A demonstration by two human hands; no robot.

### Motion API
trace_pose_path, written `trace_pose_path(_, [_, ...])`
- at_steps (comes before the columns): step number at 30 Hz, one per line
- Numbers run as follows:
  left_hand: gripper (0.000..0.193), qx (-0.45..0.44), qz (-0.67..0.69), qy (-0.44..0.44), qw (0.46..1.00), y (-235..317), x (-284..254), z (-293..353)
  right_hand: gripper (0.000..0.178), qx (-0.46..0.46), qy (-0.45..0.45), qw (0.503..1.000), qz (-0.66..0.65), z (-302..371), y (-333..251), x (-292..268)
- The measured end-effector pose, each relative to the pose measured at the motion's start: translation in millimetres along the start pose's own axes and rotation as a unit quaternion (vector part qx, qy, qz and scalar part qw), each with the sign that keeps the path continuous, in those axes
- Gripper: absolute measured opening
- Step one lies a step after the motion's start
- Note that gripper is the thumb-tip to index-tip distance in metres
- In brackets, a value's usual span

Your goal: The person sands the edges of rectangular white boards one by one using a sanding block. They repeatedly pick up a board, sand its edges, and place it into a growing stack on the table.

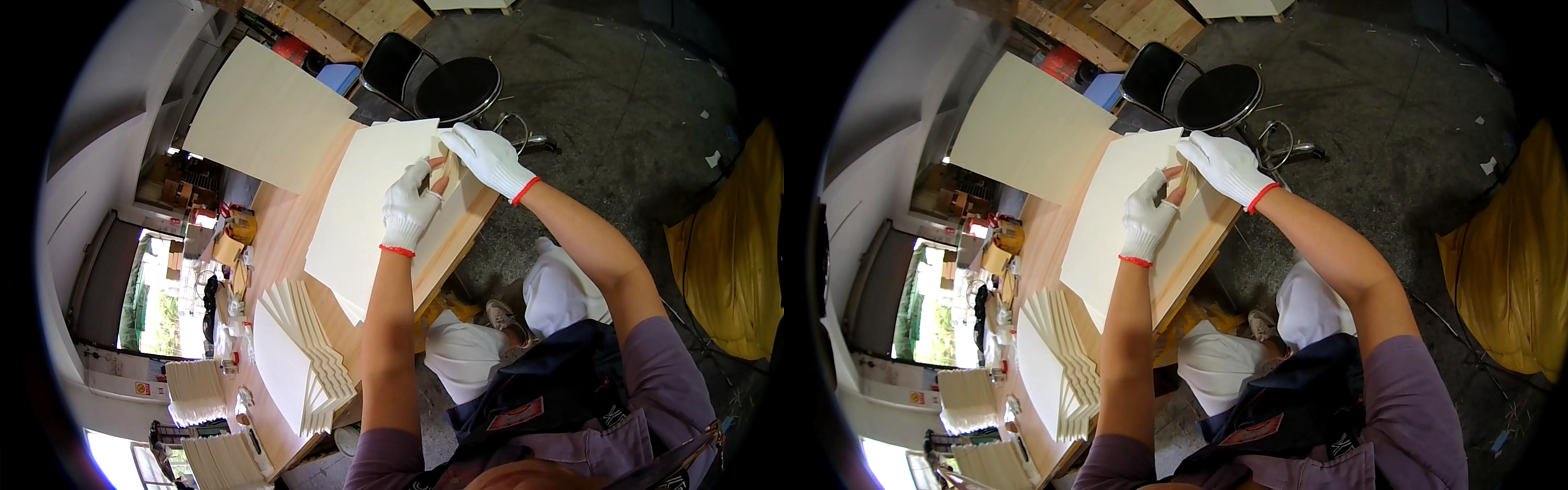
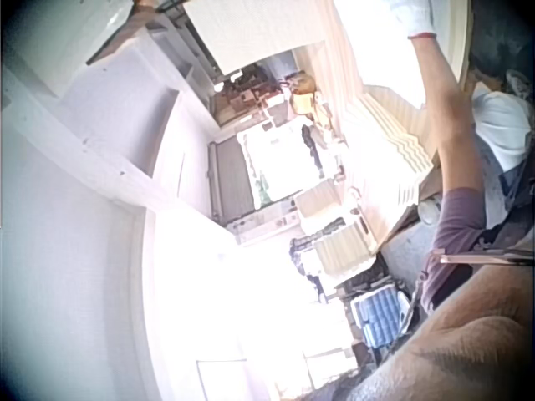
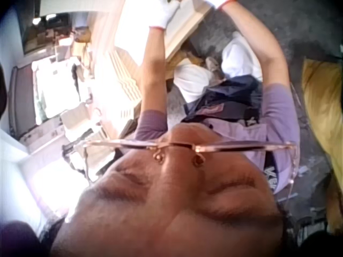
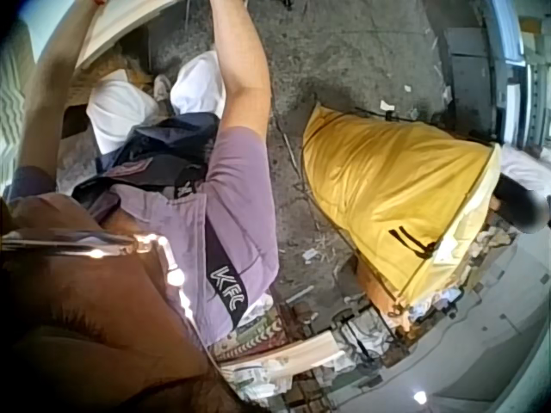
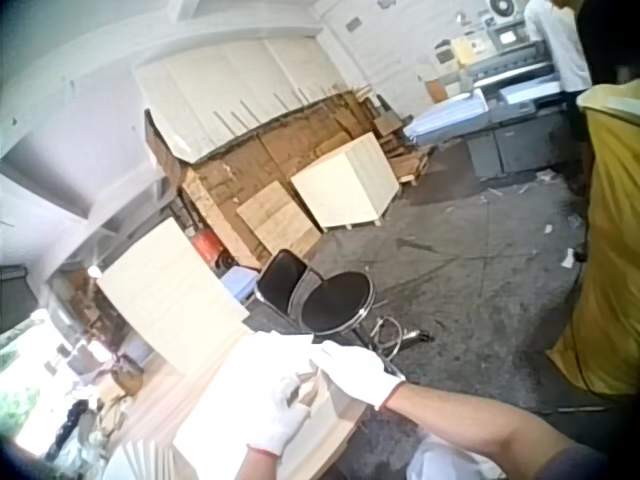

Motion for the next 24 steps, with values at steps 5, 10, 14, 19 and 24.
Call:
trace_pose_path(5, [0.033,-0.062,0.010,-0.014,0.998,5.7,-2.5,-0.2,0.046,0.012,-0.019,1.000,0.006,2.1,-4.1,-6.0])
trace_pose_path(10, [0.031,-0.001,0.014,0.001,1.000,-5.0,-1.5,-0.9,0.045,0.006,-0.014,1.000,0.019,1.1,-4.2,-3.0])
trace_pose_path(14, [0.032,-0.014,-0.055,-0.023,0.998,11.1,-1.3,0.3,0.044,0.009,-0.007,1.000,0.017,2.4,0.6,-3.3])
trace_pose_path(19, [0.034,0.016,-0.028,0.000,0.999,5.4,-0.7,0.5,0.044,0.009,-0.003,1.000,0.015,1.5,-0.1,-2.1])
trace_pose_path(24, [0.034,-0.041,0.014,0.010,0.999,8.5,-3.3,1.9,0.045,0.034,-0.025,0.999,-0.005,0.9,-4.4,-5.5])
Point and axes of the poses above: each hand's wrist, its own z-axis away from the middle knuckle, its own x-axis out of the palm, y = z × x, the point moved 5 cm from there along -z, towards the middle knuckle, and after that the axes turned 8 degrees about y, right-handed, at the moved point
